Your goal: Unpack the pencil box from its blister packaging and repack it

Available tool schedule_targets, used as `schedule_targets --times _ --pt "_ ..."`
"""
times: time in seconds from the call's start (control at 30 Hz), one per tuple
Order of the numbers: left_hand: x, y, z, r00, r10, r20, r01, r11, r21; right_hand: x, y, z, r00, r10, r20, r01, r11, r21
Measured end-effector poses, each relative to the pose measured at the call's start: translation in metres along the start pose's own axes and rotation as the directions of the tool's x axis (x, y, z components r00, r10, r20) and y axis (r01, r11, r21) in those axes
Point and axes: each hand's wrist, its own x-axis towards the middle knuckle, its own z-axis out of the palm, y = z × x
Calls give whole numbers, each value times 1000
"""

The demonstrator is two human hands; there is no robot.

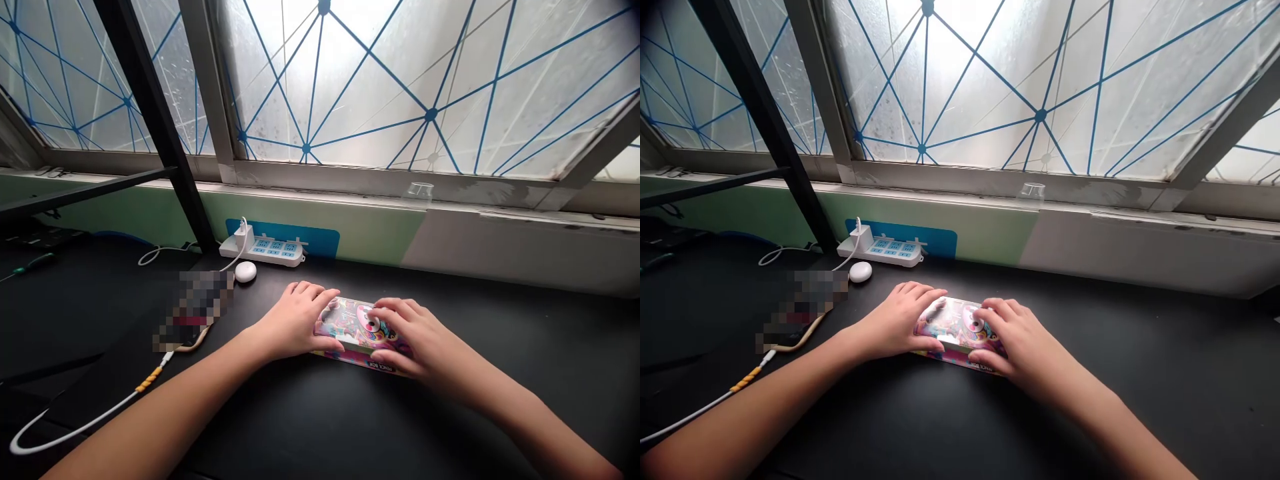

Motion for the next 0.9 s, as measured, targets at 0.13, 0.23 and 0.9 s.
schedule_targets --times 0.13,0.23,0.9 --pt "1 6 1 996 31 -90 -26 998 55 5 15 -2 994 93 -54 -90 995 51" --pt "0 13 0 988 60 -144 -41 990 132 5 17 -7 992 85 -93 -81 995 53" --pt "-3 31 -13 981 15 -193 5 995 104 1 -8 -11 964 49 -262 -34 997 63"
